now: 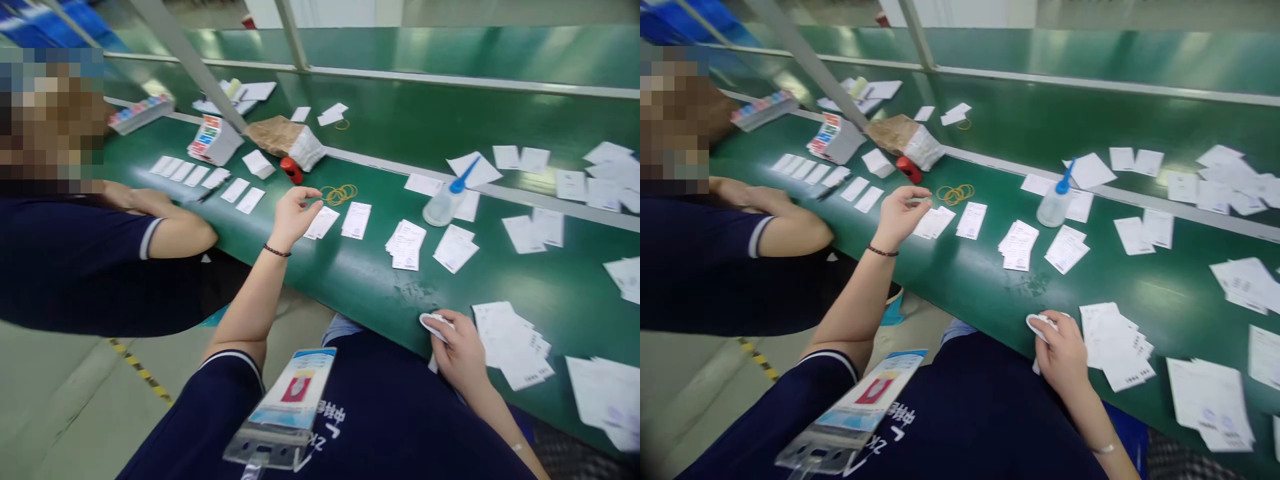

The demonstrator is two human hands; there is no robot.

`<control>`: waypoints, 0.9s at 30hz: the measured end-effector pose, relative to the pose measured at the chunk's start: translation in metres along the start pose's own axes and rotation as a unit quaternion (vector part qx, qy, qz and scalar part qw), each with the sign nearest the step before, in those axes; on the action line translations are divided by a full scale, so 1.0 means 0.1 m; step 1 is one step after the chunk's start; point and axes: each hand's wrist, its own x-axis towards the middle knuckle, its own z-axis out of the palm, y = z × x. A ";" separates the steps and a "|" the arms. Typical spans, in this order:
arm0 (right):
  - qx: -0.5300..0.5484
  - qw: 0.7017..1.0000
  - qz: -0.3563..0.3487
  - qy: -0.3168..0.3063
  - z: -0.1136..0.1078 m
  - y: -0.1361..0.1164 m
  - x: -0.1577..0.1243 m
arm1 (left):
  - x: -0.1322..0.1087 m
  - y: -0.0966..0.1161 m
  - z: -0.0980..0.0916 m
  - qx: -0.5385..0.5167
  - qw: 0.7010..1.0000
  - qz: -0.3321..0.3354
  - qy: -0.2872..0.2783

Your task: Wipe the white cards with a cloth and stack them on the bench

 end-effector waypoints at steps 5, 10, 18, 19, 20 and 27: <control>0.019 1.000 0.007 0.014 0.00 -0.03 0.02 | -0.25 0.73 0.56 -0.007 0.954 0.195 -0.228; 0.039 0.999 0.011 0.023 -0.02 -0.04 0.00 | -0.34 1.26 1.20 0.034 0.868 0.305 -0.390; 0.055 0.998 0.017 0.021 -0.03 -0.04 -0.02 | -0.11 1.50 1.84 0.104 0.788 0.343 -0.500; 0.056 0.998 0.016 0.020 -0.03 -0.03 -0.02 | -0.09 1.51 1.88 0.114 0.784 0.341 -0.506; 0.057 0.998 0.015 0.021 -0.02 -0.03 -0.02 | -0.07 1.52 1.90 0.124 0.780 0.339 -0.511; 0.063 0.997 0.006 0.045 -0.03 -0.04 0.00 | -0.16 1.58 1.89 0.136 0.805 0.337 -0.469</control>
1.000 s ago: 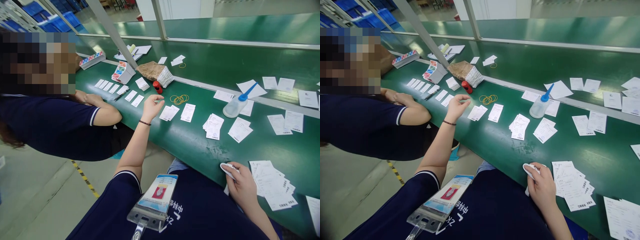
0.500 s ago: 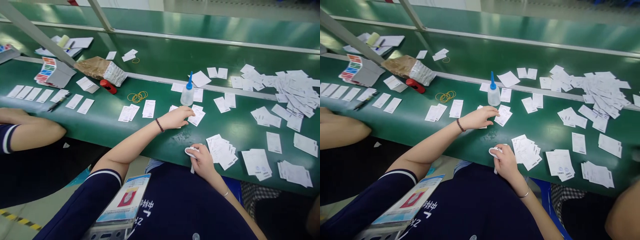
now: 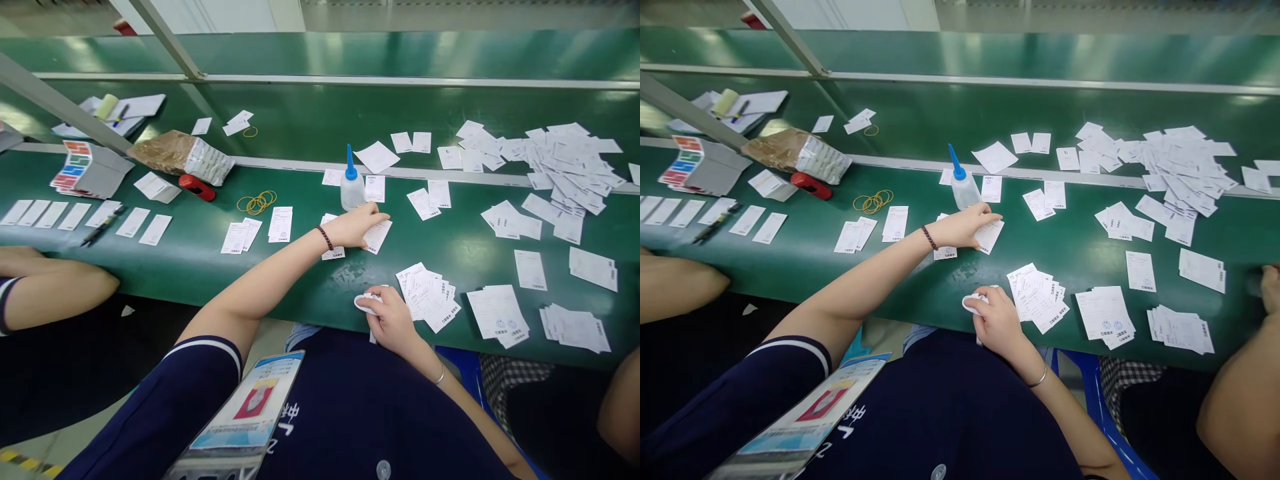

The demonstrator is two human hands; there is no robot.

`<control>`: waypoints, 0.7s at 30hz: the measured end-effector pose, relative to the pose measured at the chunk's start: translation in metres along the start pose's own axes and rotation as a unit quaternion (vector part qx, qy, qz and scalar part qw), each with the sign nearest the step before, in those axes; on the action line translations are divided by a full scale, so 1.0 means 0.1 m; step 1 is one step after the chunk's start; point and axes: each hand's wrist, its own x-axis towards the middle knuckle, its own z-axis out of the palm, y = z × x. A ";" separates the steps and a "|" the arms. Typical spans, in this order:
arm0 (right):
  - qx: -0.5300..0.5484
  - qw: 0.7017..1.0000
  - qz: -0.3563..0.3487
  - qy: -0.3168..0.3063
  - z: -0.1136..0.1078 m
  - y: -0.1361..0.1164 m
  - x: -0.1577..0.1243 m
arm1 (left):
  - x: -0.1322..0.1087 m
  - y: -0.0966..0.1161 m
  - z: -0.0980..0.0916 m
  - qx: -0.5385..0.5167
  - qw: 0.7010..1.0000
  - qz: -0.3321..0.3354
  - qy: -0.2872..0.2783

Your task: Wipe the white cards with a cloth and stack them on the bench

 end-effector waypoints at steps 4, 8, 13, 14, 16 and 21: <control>0.016 1.000 0.011 -0.004 -0.01 0.00 0.01 | -0.19 0.09 -0.02 -0.097 0.992 -0.033 0.069; 0.101 0.994 0.030 0.027 -0.06 0.01 -0.02 | -0.53 0.16 0.03 -0.259 0.955 -0.094 0.111; 0.132 0.984 0.104 0.053 -0.21 0.06 0.04 | -0.92 0.25 0.29 -0.302 0.937 -0.125 0.120; 0.116 0.987 0.106 0.044 -0.22 0.08 0.08 | -0.95 0.27 0.35 -0.286 0.942 -0.129 0.120; 0.079 0.992 0.094 0.015 -0.20 0.12 0.16 | -0.99 0.28 0.43 -0.254 0.951 -0.127 0.123; -0.069 0.995 0.035 -0.061 -0.02 0.19 0.29 | -0.96 0.29 0.52 -0.226 0.958 -0.122 0.125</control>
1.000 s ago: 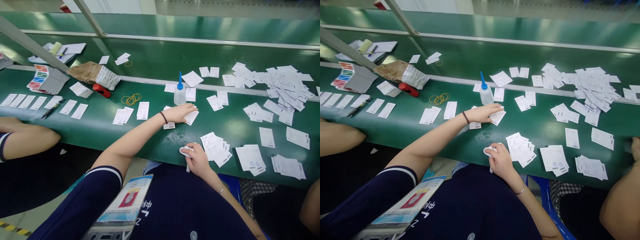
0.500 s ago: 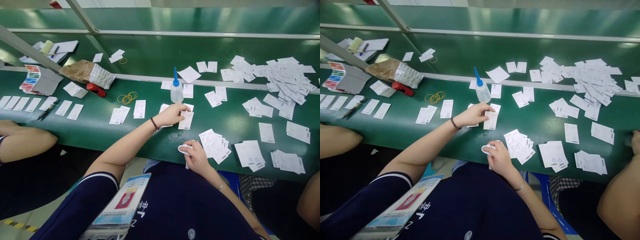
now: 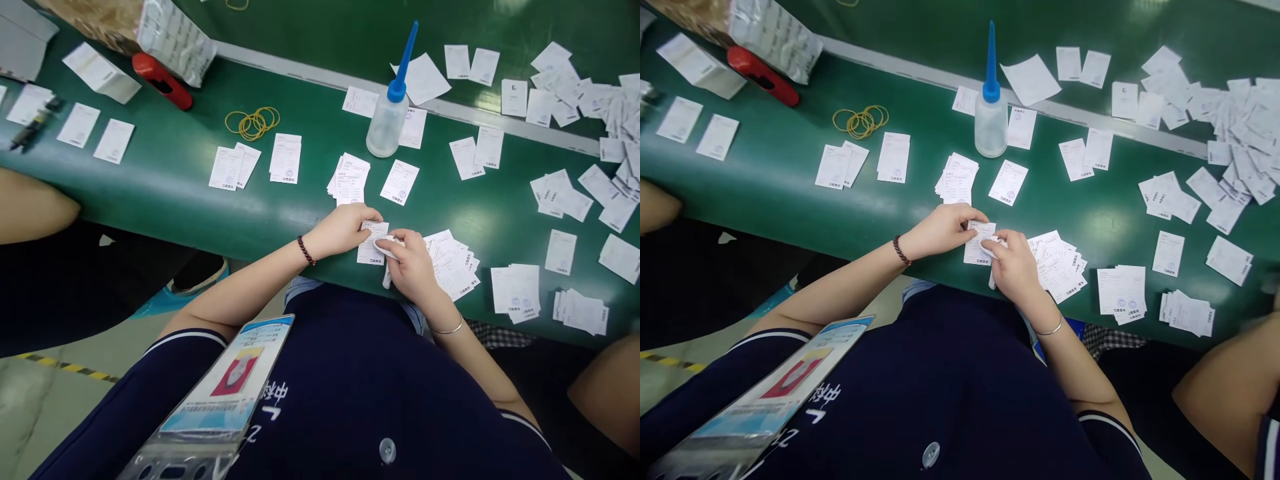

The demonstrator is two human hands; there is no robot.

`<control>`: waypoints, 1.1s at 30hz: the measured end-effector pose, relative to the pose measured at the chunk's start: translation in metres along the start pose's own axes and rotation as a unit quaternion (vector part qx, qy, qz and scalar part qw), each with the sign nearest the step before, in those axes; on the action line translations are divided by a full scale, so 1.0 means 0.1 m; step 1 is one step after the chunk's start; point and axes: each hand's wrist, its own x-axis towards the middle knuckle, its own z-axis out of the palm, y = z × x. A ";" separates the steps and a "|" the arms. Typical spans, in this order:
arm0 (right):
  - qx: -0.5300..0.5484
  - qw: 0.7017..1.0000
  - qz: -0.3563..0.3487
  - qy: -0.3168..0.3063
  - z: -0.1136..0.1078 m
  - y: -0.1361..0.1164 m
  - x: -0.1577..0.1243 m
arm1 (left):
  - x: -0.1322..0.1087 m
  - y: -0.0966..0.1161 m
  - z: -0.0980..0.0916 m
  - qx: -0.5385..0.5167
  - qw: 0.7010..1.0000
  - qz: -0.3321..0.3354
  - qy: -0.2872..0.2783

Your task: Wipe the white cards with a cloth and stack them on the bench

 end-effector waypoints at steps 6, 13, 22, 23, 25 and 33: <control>-0.108 0.992 -0.061 0.013 0.08 -0.01 0.00 | -0.02 -0.01 0.06 0.014 1.000 -0.010 0.019; -0.067 0.990 -0.127 0.003 0.06 0.00 -0.07 | -0.03 -0.01 0.12 0.000 0.998 -0.041 0.049; 0.128 0.987 -0.022 -0.098 -0.17 0.00 -0.07 | -0.02 0.01 0.07 -0.016 0.997 -0.061 0.033; 0.173 0.978 0.025 -0.112 -0.23 0.01 -0.03 | -0.02 0.01 0.07 -0.015 0.998 -0.060 0.032; 0.228 0.956 0.128 -0.131 -0.32 0.01 0.04 | -0.02 0.00 0.07 -0.012 0.998 -0.056 0.033; 0.061 0.991 0.080 -0.091 -0.14 -0.06 0.12 | -0.03 -0.02 0.10 -0.011 0.998 -0.054 0.033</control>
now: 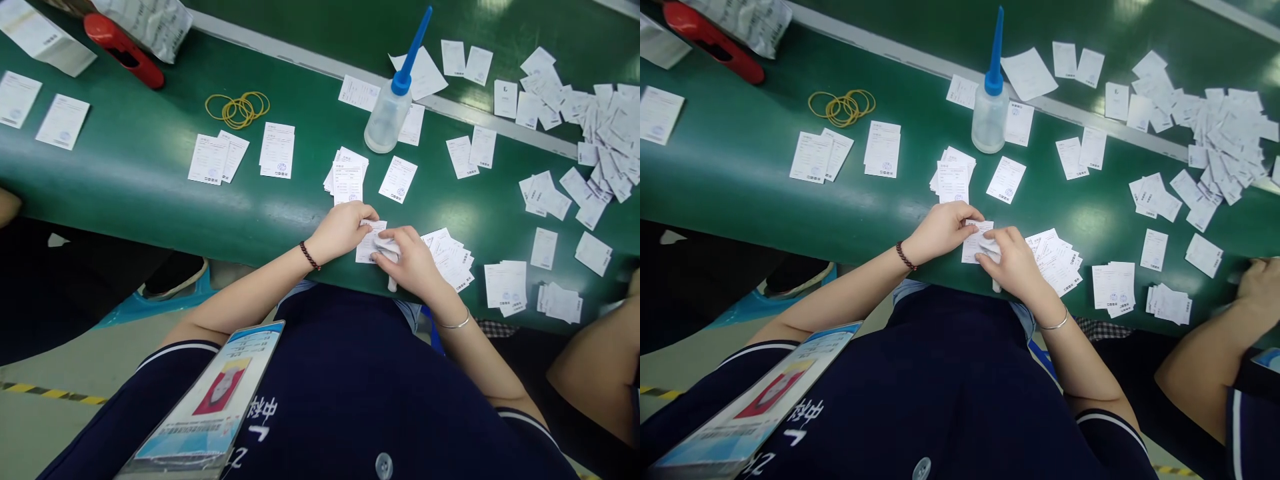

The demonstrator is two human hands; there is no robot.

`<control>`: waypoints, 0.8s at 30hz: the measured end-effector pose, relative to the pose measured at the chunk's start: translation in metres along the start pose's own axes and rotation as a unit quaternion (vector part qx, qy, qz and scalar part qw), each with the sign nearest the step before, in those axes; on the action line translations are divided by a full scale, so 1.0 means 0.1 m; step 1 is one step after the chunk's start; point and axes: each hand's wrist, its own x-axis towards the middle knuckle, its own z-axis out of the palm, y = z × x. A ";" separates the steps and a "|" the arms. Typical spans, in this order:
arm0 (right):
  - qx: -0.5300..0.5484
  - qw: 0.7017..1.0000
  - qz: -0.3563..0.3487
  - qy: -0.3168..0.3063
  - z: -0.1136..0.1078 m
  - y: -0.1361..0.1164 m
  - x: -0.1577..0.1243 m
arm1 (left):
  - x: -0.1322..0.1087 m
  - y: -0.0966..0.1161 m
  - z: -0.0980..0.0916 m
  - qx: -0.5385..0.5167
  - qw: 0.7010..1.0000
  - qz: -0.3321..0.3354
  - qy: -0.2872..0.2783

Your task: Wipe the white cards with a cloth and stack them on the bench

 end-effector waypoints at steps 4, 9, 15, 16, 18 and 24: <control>-0.089 0.989 -0.090 0.077 0.18 0.06 0.00 | 0.00 -0.02 0.02 0.002 1.000 0.007 0.004; -0.127 0.974 -0.146 0.115 0.24 0.07 -0.04 | 0.00 -0.04 0.02 0.000 1.000 0.013 0.009; -0.091 0.974 -0.178 0.107 0.24 0.02 -0.25 | 0.01 -0.03 0.01 -0.018 1.000 -0.001 0.008; -0.083 0.976 -0.172 0.101 0.23 0.02 -0.28 | 0.01 -0.03 0.01 -0.018 1.000 -0.001 0.009; -0.051 0.986 -0.146 0.069 0.18 0.02 -0.30 | 0.01 -0.03 0.02 -0.017 1.000 -0.002 0.010; 0.106 0.993 0.041 0.009 -0.06 0.01 -0.13 | 0.01 -0.05 0.02 -0.003 1.000 0.004 0.005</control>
